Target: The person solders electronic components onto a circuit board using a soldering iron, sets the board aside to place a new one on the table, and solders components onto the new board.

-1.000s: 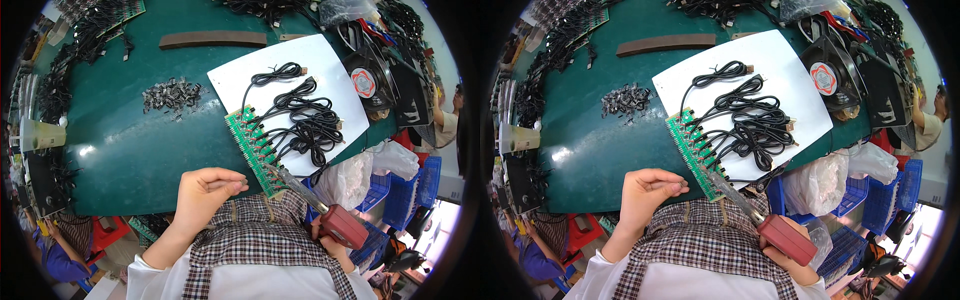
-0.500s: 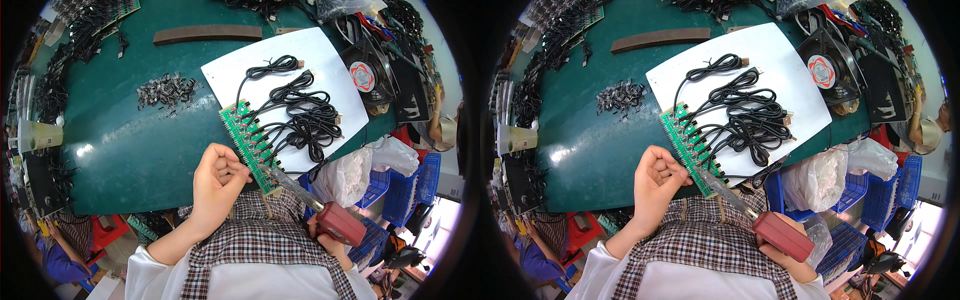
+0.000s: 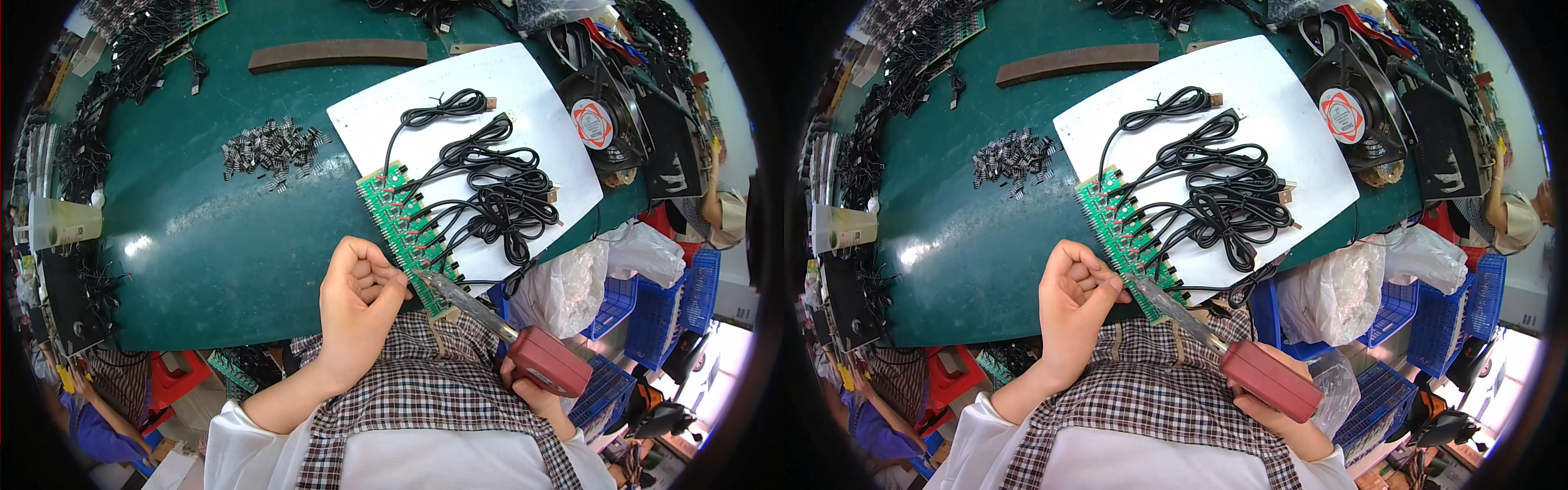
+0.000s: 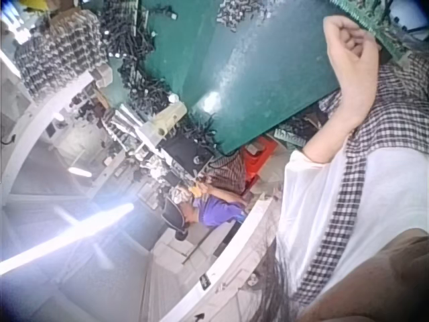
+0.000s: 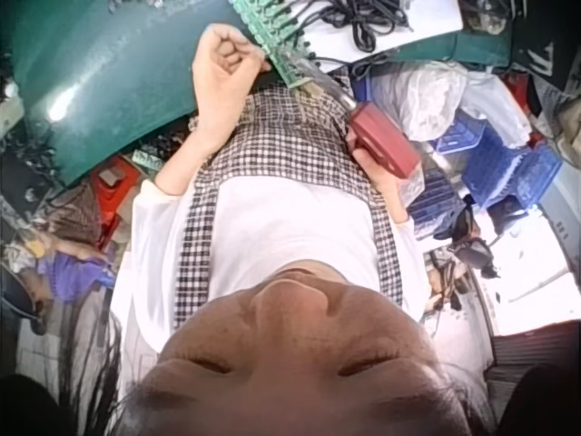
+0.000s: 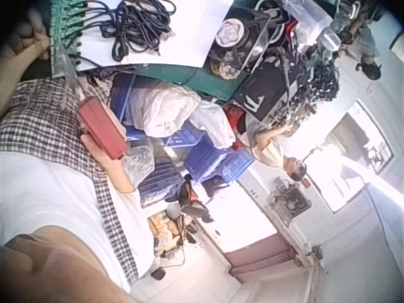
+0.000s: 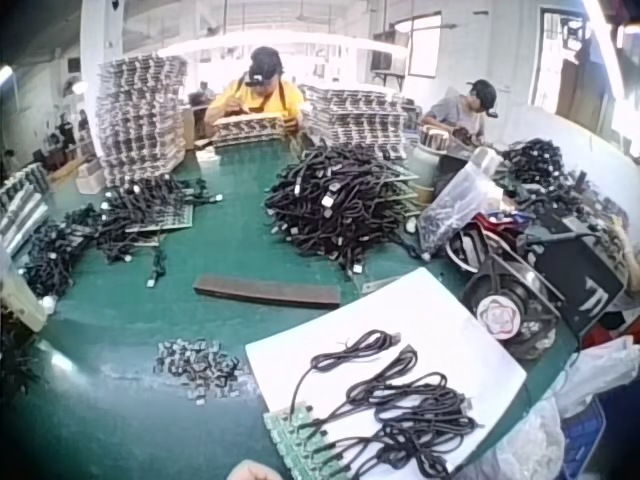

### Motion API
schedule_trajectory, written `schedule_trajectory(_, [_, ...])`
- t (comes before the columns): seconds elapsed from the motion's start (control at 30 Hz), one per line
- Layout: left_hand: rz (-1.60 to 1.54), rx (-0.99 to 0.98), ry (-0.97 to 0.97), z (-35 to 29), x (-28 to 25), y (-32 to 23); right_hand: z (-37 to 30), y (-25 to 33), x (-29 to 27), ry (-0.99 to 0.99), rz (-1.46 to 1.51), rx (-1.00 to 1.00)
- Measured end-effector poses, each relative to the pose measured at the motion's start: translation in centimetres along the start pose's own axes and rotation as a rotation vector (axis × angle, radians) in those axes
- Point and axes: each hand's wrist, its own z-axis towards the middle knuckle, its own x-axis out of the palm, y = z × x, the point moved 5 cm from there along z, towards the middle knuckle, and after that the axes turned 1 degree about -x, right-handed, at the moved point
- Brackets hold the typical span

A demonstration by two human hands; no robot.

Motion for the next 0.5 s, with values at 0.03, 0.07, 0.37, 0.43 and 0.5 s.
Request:
schedule_trajectory(0.03, [0.003,0.001,-0.003,0.0,0.0,0.0,0.0,-0.1,0.1,-0.001,0.041,0.022])
schedule_trajectory(0.07, [0.003,0.001,-0.003,0.0,0.0,0.0,0.0,-0.2,0.1,-0.002,0.083,0.044])
schedule_trajectory(0.37, [0.004,0.014,-0.017,0.0,0.1,0.1,-0.3,-1.4,-1.0,-0.027,-0.177,-0.155])
schedule_trajectory(0.43, [0.000,0.015,-0.023,0.0,0.0,0.0,-0.5,-1.0,-0.9,-0.035,-0.225,-0.156])
schedule_trajectory(0.5, [0.004,0.016,-0.022,0.0,0.0,0.1,-0.6,-0.7,-0.9,-0.045,-0.270,-0.159])
